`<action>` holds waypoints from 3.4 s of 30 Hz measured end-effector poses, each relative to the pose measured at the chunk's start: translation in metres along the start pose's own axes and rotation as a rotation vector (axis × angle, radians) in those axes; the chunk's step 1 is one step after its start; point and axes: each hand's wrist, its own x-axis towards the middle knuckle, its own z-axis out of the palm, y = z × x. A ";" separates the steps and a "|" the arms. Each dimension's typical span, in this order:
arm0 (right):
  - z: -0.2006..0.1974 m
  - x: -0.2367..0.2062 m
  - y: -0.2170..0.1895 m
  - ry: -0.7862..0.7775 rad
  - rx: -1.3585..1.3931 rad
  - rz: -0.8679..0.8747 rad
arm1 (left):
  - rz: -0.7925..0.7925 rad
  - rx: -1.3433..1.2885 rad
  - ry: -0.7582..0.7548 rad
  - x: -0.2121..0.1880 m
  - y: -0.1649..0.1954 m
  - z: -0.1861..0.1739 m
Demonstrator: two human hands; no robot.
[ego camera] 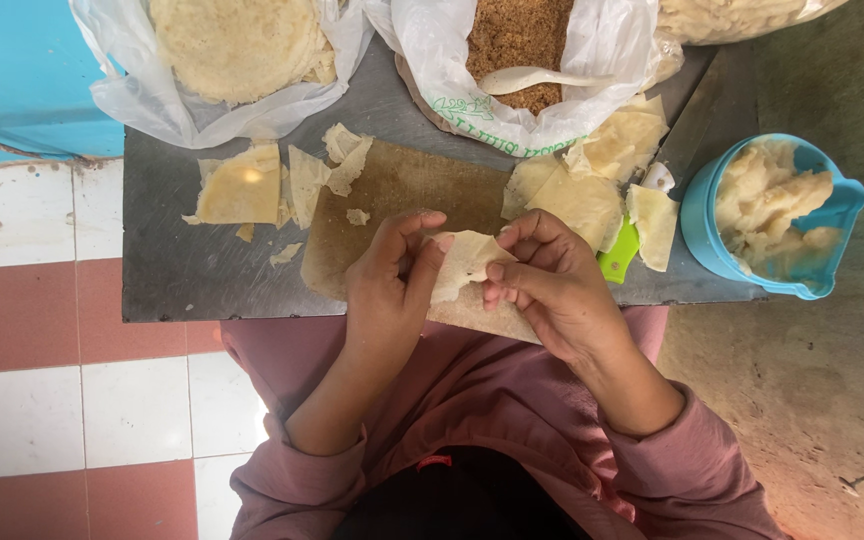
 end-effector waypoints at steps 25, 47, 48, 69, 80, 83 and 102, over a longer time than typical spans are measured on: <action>0.031 -0.030 0.001 -0.170 -1.835 -0.665 | 0.191 0.480 -0.178 0.042 0.003 -0.009; -0.047 -0.066 -0.047 0.439 -1.699 -0.746 | 0.568 0.908 -0.183 -0.044 -0.006 0.013; -0.060 -0.079 -0.060 0.558 -1.807 -0.676 | 0.579 0.922 -0.181 -0.046 -0.009 0.013; -0.170 -0.102 -0.107 0.668 -2.021 -0.581 | 0.366 0.648 -0.007 -0.026 0.008 -0.005; -0.082 -0.072 -0.094 0.342 -1.195 -0.588 | 0.211 0.723 -0.062 -0.012 0.019 -0.015; -0.039 -0.038 -0.063 -0.023 -1.036 -0.483 | 0.239 0.643 -0.070 -0.011 0.018 -0.016; 0.039 0.009 -0.016 -0.205 -2.126 -0.630 | 0.155 0.581 -0.008 -0.010 0.003 -0.029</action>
